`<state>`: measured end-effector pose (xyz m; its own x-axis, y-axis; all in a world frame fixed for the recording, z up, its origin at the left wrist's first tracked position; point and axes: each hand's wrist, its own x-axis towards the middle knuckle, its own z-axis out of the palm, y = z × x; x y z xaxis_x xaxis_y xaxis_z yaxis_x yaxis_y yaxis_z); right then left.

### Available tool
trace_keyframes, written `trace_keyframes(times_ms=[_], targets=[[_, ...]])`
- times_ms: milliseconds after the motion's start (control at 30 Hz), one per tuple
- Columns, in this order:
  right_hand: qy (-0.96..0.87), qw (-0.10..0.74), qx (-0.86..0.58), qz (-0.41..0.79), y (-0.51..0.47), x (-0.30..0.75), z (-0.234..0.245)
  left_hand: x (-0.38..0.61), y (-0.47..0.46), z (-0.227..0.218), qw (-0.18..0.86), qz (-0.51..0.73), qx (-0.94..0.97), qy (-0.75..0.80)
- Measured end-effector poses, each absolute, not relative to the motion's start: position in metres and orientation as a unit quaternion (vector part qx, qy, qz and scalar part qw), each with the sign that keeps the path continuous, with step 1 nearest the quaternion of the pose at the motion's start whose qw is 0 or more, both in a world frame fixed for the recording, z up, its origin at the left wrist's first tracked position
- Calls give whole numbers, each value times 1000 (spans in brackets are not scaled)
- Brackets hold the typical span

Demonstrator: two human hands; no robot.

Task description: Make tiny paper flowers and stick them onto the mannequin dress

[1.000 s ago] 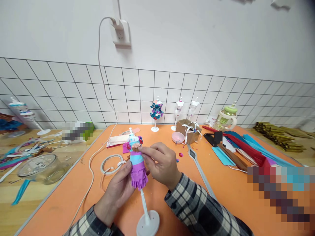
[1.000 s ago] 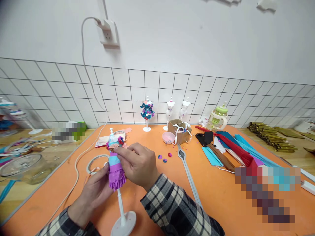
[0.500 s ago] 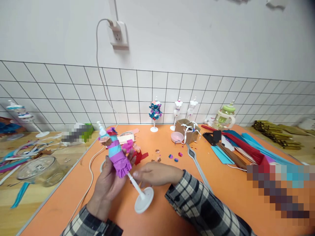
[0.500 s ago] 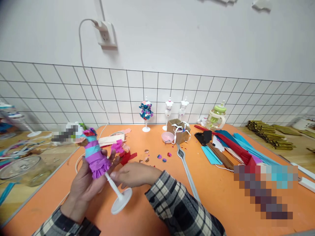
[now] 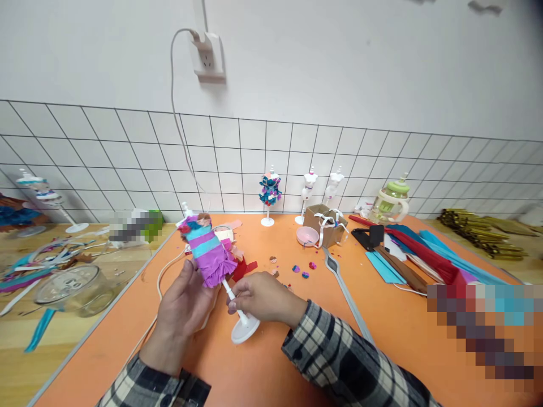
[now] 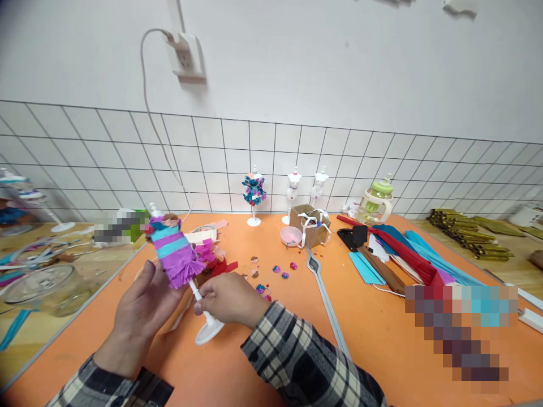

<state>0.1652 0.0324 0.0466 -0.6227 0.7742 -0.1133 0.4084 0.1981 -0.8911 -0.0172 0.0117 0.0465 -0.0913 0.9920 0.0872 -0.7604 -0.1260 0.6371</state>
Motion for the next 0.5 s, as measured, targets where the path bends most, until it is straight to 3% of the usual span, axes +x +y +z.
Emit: trace_keyframes(times_ms=[300, 500], targets=[[-734, 163, -366, 549, 37, 159, 36, -19, 13, 42, 621, 699, 256, 244], [-805, 134, -348, 462, 47, 185, 58, -19, 14, 41, 620, 715, 219, 238]])
